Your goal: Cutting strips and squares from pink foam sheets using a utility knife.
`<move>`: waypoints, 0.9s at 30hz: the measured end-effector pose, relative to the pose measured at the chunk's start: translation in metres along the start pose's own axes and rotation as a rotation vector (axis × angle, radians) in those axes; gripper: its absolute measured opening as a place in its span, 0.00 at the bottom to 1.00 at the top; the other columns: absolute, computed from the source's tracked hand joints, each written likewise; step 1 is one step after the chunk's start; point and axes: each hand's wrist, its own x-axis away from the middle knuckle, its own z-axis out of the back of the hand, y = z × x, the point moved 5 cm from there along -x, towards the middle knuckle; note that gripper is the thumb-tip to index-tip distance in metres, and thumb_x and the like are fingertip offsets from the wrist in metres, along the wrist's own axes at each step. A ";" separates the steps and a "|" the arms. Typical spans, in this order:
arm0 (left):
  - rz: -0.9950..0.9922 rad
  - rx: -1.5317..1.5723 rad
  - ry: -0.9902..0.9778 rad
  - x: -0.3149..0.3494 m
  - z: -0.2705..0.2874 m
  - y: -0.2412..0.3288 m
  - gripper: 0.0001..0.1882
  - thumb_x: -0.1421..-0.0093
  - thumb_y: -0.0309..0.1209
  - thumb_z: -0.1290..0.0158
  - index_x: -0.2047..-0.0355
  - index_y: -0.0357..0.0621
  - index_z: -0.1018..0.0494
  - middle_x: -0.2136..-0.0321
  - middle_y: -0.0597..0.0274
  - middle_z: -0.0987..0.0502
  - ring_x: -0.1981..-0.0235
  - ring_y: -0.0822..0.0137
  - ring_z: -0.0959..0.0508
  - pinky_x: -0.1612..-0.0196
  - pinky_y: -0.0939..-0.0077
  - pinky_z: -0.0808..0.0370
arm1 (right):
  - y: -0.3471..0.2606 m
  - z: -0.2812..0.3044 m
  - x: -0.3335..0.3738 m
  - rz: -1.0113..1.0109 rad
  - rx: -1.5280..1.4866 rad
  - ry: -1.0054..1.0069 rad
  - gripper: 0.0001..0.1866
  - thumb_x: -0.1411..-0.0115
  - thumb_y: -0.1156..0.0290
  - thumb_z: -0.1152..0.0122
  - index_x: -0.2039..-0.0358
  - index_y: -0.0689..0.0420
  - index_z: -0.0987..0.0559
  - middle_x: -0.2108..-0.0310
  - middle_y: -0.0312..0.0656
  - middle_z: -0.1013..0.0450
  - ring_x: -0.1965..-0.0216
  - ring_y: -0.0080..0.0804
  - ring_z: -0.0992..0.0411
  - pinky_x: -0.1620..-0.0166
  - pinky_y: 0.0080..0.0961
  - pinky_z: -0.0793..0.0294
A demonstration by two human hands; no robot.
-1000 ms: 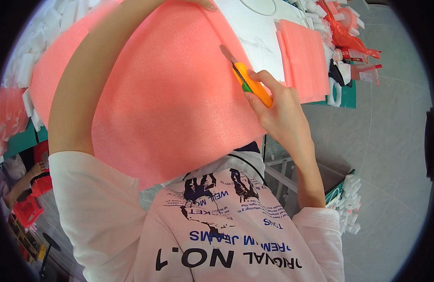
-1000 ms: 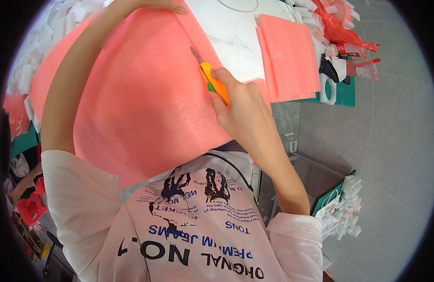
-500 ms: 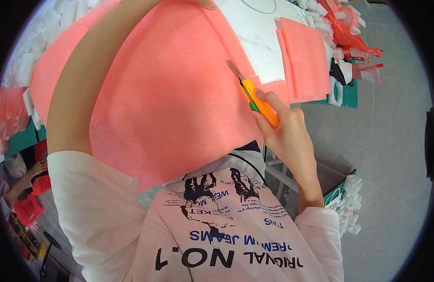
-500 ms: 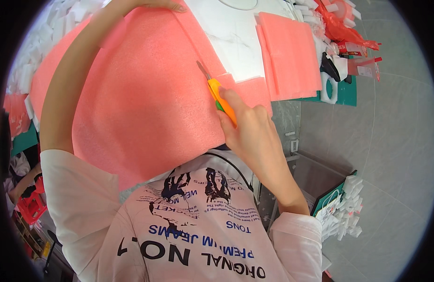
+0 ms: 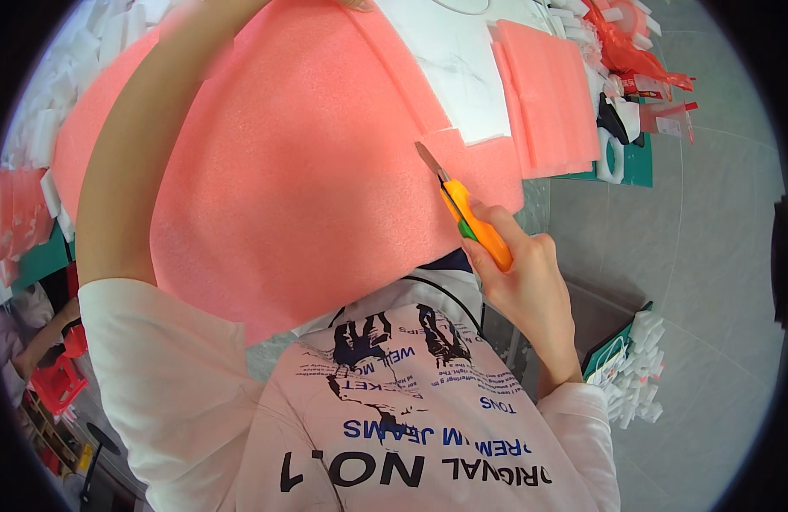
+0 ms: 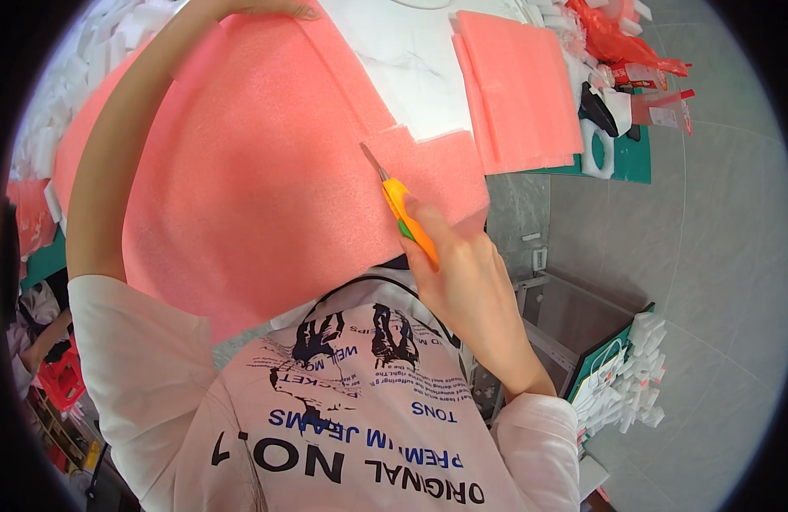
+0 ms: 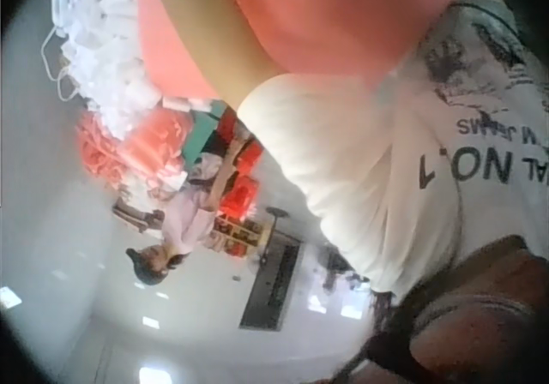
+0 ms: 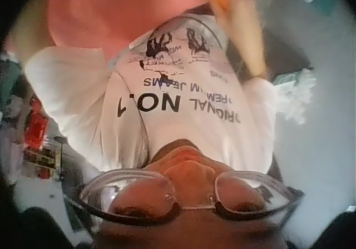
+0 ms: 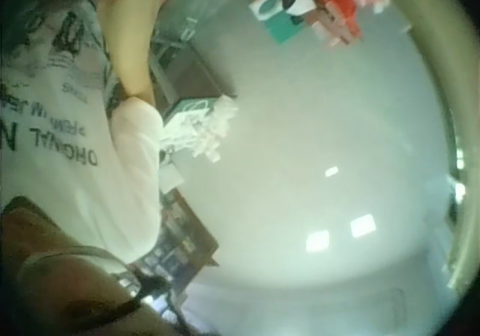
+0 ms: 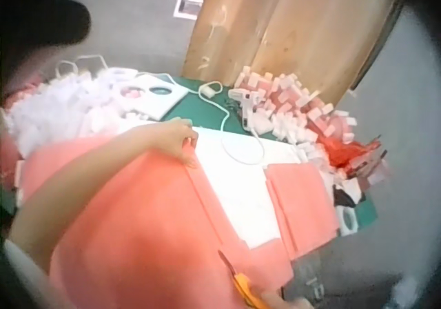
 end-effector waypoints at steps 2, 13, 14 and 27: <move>-0.008 0.002 0.004 -0.001 -0.001 -0.002 0.26 0.62 0.52 0.41 0.72 0.44 0.28 0.67 0.52 0.33 0.62 0.53 0.33 0.60 0.65 0.34 | 0.000 0.000 0.005 -0.021 0.040 -0.025 0.18 0.50 0.74 0.45 0.57 0.57 0.31 0.86 0.55 0.34 0.80 0.55 0.33 0.76 0.41 0.34; -0.028 0.030 0.050 0.005 0.000 0.002 0.24 0.60 0.50 0.41 0.71 0.45 0.29 0.68 0.53 0.33 0.63 0.55 0.33 0.61 0.66 0.35 | 0.007 0.005 0.018 -0.037 0.054 -0.038 0.17 0.51 0.75 0.42 0.59 0.57 0.29 0.78 0.54 0.31 0.80 0.54 0.34 0.77 0.29 0.33; -0.028 0.032 0.068 0.007 0.000 0.002 0.23 0.60 0.50 0.41 0.70 0.46 0.29 0.68 0.53 0.34 0.63 0.55 0.33 0.60 0.66 0.35 | 0.008 0.006 0.019 -0.024 0.041 -0.065 0.18 0.50 0.75 0.44 0.57 0.57 0.31 0.83 0.53 0.33 0.81 0.52 0.34 0.78 0.33 0.34; 0.189 1.084 0.298 0.075 0.027 -0.030 0.13 0.45 0.40 0.52 0.66 0.45 0.35 0.63 0.72 0.38 0.60 0.78 0.37 0.54 0.85 0.43 | 0.077 -0.014 -0.048 -0.164 -1.189 0.042 0.13 0.38 0.65 0.61 0.60 0.62 0.36 0.74 0.48 0.28 0.90 0.28 0.34 0.88 0.18 0.35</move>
